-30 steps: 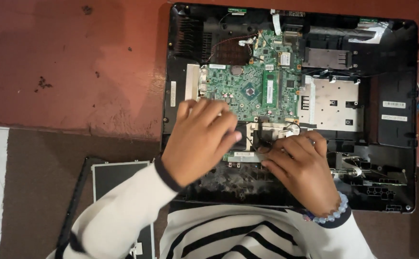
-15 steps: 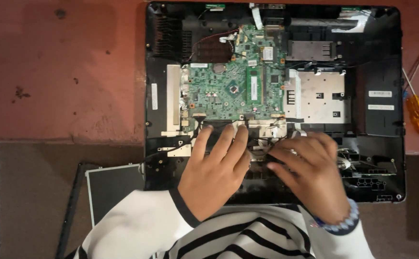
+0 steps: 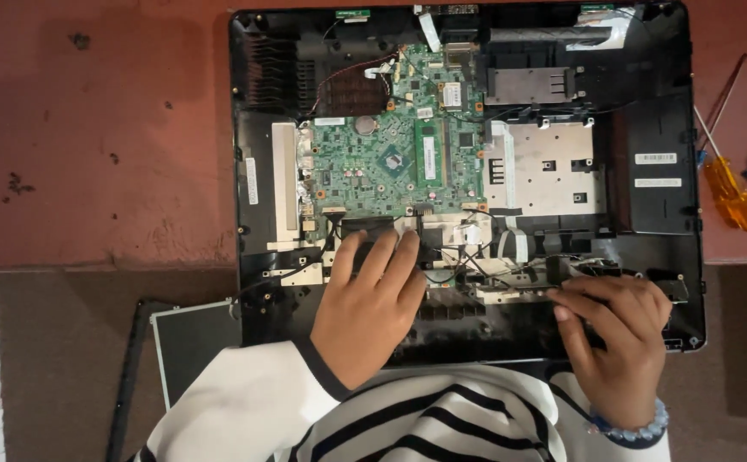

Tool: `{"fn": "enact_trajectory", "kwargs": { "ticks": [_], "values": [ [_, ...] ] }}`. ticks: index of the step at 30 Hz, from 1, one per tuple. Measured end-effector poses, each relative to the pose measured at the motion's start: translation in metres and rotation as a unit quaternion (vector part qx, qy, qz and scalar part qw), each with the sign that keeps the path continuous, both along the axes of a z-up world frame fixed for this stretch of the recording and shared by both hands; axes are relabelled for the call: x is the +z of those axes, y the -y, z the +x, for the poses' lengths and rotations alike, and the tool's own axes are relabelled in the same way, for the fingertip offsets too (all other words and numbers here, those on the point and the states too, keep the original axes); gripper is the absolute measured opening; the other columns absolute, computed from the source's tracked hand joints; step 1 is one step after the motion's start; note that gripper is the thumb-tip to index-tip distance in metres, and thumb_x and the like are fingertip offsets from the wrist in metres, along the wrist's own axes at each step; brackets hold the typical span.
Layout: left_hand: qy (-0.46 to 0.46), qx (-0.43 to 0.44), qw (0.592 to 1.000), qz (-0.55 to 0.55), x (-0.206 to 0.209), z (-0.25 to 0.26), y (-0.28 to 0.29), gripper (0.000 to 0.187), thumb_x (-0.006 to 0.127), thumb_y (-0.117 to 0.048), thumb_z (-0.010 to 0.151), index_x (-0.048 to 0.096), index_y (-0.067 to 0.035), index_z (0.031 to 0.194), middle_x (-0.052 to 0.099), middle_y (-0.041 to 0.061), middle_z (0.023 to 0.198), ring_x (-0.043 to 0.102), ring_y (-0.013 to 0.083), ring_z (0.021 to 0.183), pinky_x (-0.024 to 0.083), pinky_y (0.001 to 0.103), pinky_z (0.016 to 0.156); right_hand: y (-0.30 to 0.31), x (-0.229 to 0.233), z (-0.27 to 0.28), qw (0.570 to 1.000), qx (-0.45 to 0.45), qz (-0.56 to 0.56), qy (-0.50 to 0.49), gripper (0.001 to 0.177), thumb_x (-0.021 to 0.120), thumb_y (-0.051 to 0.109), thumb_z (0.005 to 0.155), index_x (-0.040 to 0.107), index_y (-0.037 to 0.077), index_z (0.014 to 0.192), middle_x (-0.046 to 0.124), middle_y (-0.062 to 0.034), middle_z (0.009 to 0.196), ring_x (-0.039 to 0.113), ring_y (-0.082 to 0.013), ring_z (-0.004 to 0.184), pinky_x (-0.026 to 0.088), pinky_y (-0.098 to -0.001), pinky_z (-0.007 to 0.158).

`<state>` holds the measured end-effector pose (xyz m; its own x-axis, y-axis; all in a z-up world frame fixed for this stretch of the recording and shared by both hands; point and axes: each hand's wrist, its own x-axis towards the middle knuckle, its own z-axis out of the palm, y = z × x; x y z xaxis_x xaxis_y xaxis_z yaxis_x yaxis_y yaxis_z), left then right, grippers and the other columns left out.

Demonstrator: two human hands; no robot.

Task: Disassembling a laptop to access internal components by removing screws with a screwdriver and disconnecting cables.

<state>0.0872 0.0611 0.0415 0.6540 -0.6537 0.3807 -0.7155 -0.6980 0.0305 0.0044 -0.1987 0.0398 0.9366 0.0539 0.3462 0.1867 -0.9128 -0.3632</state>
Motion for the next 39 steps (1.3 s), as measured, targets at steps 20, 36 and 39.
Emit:
{"fn": "enact_trajectory", "kwargs": {
  "ticks": [20, 36, 39],
  "values": [
    [-0.086, -0.004, 0.996, -0.003, 0.001, -0.001, -0.011, 0.031, 0.074, -0.043, 0.082, 0.067, -0.014, 0.091, 0.057, 0.012, 0.127, 0.052, 0.0304, 0.116, 0.028, 0.056, 0.109, 0.101, 0.008, 0.003, 0.980, -0.164, 0.110, 0.017, 0.022, 0.056, 0.018, 0.112, 0.064, -0.001, 0.120, 0.064, -0.0139, 0.117, 0.055, -0.0248, 0.102, 0.038, -0.0355, 0.088],
    [-0.059, -0.041, 0.996, 0.049, 0.012, 0.029, -0.030, 0.032, 0.078, -0.006, 0.062, 0.069, -0.016, 0.091, 0.056, 0.012, 0.130, 0.049, 0.0306, 0.121, 0.030, 0.057, 0.108, 0.226, -0.108, 0.069, 0.962, -0.132, -0.174, 0.162, 0.031, 0.071, 0.002, 0.097, 0.078, 0.000, 0.127, 0.060, -0.0230, 0.115, 0.055, -0.0431, 0.101, 0.042, -0.0531, 0.085],
    [-0.057, -0.070, 0.993, 0.079, 0.012, 0.038, -0.024, 0.012, 0.080, -0.011, 0.065, 0.073, -0.018, 0.071, 0.061, 0.011, 0.126, 0.052, 0.0298, 0.120, 0.030, 0.053, 0.107, 0.226, -0.109, 0.068, 0.945, -0.134, -0.223, 0.196, 0.033, 0.073, 0.000, 0.092, 0.083, 0.001, 0.124, 0.062, -0.0193, 0.119, 0.056, -0.0401, 0.106, 0.040, -0.0503, 0.094]
  ]
}}
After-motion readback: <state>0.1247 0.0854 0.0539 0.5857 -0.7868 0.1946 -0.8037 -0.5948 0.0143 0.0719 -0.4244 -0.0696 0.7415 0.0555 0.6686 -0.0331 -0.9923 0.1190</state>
